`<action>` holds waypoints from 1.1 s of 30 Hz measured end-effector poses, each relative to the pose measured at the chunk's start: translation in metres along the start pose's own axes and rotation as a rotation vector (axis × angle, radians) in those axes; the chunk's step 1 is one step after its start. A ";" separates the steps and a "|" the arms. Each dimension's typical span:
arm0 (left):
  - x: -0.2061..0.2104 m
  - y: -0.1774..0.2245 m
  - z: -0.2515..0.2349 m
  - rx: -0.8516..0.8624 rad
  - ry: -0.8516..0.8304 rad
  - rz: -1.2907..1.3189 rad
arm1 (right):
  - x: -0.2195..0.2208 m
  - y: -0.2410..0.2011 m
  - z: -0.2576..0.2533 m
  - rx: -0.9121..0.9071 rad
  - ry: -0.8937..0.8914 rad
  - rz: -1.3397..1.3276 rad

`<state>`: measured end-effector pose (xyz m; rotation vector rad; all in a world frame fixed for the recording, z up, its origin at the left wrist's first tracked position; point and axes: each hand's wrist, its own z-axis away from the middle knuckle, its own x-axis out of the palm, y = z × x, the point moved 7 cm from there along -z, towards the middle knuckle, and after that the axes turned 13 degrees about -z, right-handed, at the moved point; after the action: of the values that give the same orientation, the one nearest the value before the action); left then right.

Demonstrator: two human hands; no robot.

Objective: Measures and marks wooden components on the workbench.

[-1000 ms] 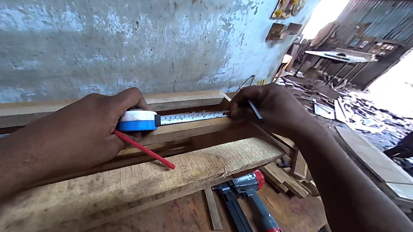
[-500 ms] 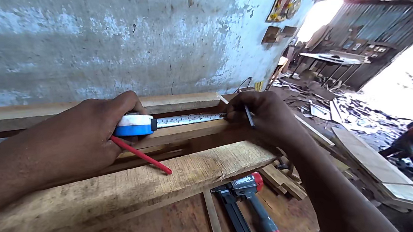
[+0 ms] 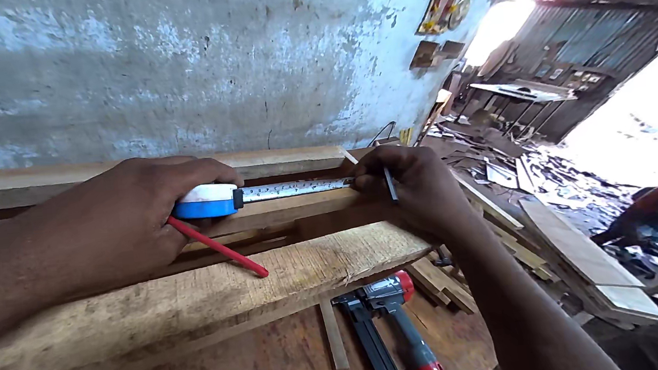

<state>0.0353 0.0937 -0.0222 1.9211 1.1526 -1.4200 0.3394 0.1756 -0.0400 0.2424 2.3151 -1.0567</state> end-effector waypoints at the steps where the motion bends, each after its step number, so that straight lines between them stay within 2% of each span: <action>1: 0.000 -0.001 -0.001 0.012 0.020 0.007 | 0.000 0.001 0.000 0.002 -0.005 0.006; 12: 0.009 0.002 -0.008 0.036 0.089 -0.026 | -0.001 0.003 -0.011 0.086 -0.064 0.042; 22: 0.007 0.006 -0.002 -0.030 0.168 0.024 | -0.002 -0.002 -0.011 0.106 -0.080 0.085; 33: 0.009 0.007 -0.003 -0.003 0.155 0.089 | -0.004 0.003 -0.015 0.165 -0.172 -0.058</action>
<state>0.0439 0.0954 -0.0307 2.0838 1.1219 -1.2402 0.3370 0.1894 -0.0322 0.1430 2.0960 -1.2486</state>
